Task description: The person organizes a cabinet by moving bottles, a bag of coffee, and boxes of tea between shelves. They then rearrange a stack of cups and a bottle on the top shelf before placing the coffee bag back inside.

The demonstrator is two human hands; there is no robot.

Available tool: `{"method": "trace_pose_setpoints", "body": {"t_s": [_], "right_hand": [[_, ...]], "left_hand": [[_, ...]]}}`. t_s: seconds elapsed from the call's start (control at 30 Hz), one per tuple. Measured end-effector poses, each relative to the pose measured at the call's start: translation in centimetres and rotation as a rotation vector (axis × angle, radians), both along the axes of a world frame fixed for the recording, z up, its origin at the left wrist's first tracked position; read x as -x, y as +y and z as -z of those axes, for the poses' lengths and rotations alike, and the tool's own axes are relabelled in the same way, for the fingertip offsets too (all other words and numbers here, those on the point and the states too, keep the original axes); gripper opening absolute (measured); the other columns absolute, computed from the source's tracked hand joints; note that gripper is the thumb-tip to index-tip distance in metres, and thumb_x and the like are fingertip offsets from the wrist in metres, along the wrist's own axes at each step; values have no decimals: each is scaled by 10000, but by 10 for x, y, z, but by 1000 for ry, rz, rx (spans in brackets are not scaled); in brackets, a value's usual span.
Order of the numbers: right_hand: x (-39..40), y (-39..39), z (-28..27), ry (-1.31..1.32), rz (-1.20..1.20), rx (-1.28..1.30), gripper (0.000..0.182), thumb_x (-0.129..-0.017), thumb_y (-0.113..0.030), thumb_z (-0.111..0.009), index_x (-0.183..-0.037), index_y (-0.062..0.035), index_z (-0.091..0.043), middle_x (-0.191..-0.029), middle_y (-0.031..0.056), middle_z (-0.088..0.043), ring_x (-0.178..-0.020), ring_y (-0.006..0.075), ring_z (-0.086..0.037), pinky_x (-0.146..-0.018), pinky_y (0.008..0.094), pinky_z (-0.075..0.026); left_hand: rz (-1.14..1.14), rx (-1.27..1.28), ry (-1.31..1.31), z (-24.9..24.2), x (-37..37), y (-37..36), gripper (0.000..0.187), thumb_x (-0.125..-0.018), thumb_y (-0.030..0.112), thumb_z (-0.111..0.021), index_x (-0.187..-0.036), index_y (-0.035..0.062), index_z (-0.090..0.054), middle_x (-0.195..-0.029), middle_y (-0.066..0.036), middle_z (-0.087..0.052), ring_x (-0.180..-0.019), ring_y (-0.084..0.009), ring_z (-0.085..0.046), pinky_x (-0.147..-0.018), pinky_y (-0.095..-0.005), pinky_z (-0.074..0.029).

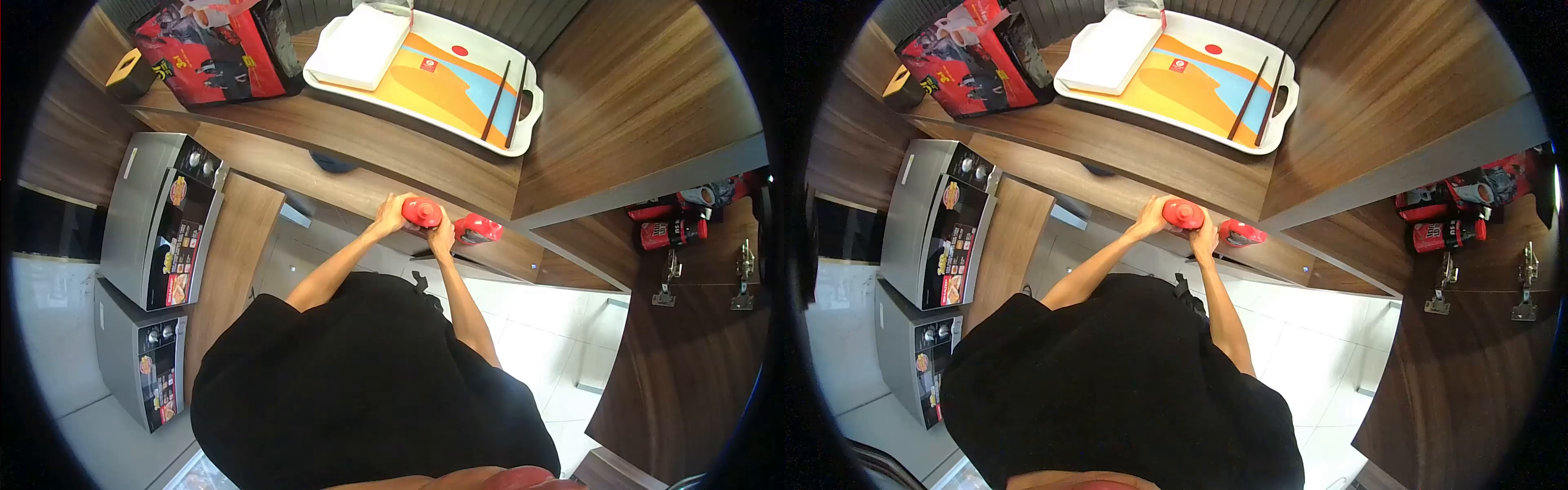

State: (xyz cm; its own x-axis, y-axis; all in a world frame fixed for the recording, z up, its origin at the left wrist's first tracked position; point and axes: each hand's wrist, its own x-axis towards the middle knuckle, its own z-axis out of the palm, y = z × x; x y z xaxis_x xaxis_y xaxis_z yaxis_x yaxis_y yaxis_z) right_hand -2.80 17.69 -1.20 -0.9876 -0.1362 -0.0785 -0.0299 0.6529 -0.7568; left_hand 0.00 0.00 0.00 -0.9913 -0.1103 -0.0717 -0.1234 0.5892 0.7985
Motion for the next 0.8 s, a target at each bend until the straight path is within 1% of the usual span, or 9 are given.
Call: {"method": "trace_pose_setpoints", "body": {"t_s": [0.17,0.27,0.37,0.47,0.5,0.53,0.6,0.67,0.8], "right_hand": [[12,-4,-1,-22,23,-135,440,-803,-102,-666,-1226,-207,-608,-1046,189,-703,-1019,421,-648,-853,509,-525],[25,-1,29,-106,-92,-158,691,-786,-197,-750,-1409,-217,-453,-1148,199,-688,-1032,402,-670,-865,478,-537],[19,17,59,-283,-360,384,999,-789,-341,-799,-1553,-148,-185,-1249,220,-638,-1076,374,-661,-909,450,-522],[-15,29,40,-166,-383,366,1183,-851,-425,-762,-1559,-100,129,-1339,260,-561,-1220,313,-585,-1008,403,-467],[-31,39,12,-384,-298,389,1053,-897,-360,-731,-1579,-106,31,-1377,219,-547,-1247,281,-569,-1016,392,-465],[-43,53,-7,-446,-312,505,926,-922,-300,-707,-1572,-103,-77,-1380,191,-552,-1254,266,-566,-1019,386,-465],[-61,89,-51,-511,-367,669,721,-950,-198,-669,-1532,-93,-256,-1378,146,-564,-1255,239,-565,-1024,374,-464],[-74,136,-110,-516,-452,766,565,-957,-113,-643,-1466,-78,-398,-1370,112,-575,-1245,217,-572,-1027,361,-463],[-78,222,-207,-34,-265,655,414,-887,17,-651,-1281,-45,-541,-1263,87,-630,-1134,167,-617,-941,323,-486]], "left_hand": [[-57,28,-69,-7,18,-7,692,-549,237,-925,-1180,133,-660,-1100,-154,-703,-1096,-388,-629,-918,-479,-509],[-46,84,-127,12,31,-13,713,-524,272,-938,-1166,134,-661,-1106,-159,-701,-1082,-381,-637,-906,-472,-509],[-4,-17,-143,21,27,-10,704,-506,331,-949,-1117,114,-673,-1093,-162,-707,-1081,-375,-641,-899,-467,-510],[-51,-150,227,78,18,2,909,-569,388,-932,-1238,-41,-489,-1210,-242,-524,-1151,-391,-511,-979,-471,-423],[-285,-43,205,40,-3,22,875,-615,345,-916,-1236,-68,-458,-1267,-254,-446,-1178,-392,-464,-1010,-470,-386],[-400,-25,254,43,-16,32,869,-671,204,-906,-1302,-63,-371,-1228,-204,-447,-1146,-322,-473,-910,-414,-465],[-401,127,402,-2,-47,64,677,-709,147,-872,-1183,-37,-424,-1107,-177,-467,-1009,-286,-501,-808,-371,-458],[-220,-56,446,-36,-74,104,541,-727,58,-834,-1097,1,-443,-983,-145,-480,-881,-254,-505,-725,-354,-433],[215,-185,945,-117,-78,188,457,-733,-39,-773,-1073,41,-478,-948,-129,-524,-842,-288,-535,-767,-384,-442]]}}
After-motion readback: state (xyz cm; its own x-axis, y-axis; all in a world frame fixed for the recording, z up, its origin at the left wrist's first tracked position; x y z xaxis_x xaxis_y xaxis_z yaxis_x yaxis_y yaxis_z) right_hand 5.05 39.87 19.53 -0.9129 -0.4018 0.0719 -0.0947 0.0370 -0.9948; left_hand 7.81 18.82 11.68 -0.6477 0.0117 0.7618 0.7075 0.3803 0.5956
